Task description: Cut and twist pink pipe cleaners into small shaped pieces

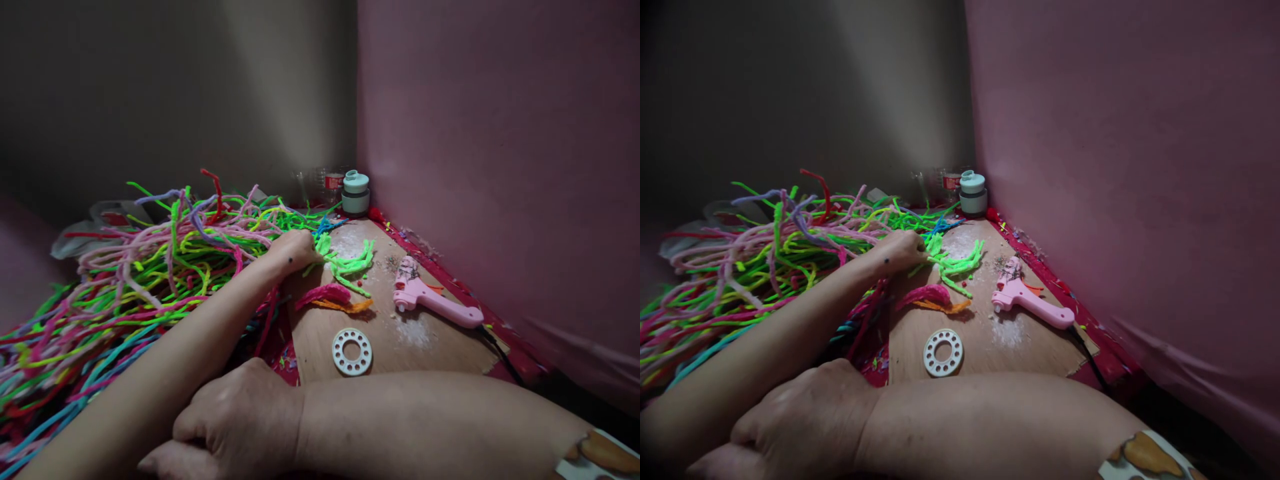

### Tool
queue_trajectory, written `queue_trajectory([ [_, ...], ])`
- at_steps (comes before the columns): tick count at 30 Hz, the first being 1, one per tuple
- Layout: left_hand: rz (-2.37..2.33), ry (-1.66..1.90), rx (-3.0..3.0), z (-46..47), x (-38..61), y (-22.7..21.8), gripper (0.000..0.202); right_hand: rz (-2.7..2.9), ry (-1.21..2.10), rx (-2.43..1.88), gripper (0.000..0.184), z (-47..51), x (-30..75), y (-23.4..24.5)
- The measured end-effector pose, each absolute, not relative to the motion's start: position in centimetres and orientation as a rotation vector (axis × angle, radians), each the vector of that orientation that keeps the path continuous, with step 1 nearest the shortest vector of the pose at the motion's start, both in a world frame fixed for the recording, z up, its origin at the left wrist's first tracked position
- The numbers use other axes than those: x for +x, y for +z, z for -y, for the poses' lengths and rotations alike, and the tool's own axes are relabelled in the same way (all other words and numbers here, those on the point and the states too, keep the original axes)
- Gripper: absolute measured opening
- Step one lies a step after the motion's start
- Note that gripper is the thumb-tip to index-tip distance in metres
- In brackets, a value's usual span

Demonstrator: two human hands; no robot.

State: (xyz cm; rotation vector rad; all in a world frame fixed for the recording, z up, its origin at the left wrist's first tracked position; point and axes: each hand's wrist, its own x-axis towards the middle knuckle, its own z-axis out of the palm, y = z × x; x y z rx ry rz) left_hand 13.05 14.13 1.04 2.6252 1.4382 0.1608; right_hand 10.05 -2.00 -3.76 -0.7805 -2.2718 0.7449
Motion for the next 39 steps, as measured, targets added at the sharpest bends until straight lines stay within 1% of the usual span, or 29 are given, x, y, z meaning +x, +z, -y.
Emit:
queue_trajectory([
  [3,-1.472,0.184,2.613,-14.2,13.6,1.0,0.01,2.267,0.749,-0.785,0.05,2.0,10.0,-3.8],
  [8,-1.462,0.233,2.457,-14.3,13.2,1.2,0.015,2.271,0.751,-0.769,0.052,1.8,9.8,-4.0],
  [18,-1.306,0.553,1.891,-13.9,11.6,1.4,0.016,2.298,0.751,-0.778,0.053,1.8,9.8,-3.9],
  [25,-1.14,0.745,1.831,-14.2,11.2,1.4,0.019,2.271,0.751,-0.766,0.053,1.9,9.8,-3.9],
  [27,-1.112,0.722,1.842,-14.0,11.4,1.4,0.019,2.269,0.735,-0.778,0.053,2.0,9.9,-3.8],
  [32,-1.162,0.384,1.937,-12.7,12.3,1.5,0.017,2.265,0.724,-0.785,0.051,2.2,10.1,-3.6],
  [37,-1.214,0.535,2.063,-11.8,10.5,3.0,0.018,2.27,0.666,-0.729,0.046,2.1,10.2,-3.6],
  [39,-1.211,0.48,2.082,-11.1,8.5,4.0,0.018,2.262,0.618,-0.711,0.044,2.2,10.3,-3.7],
])
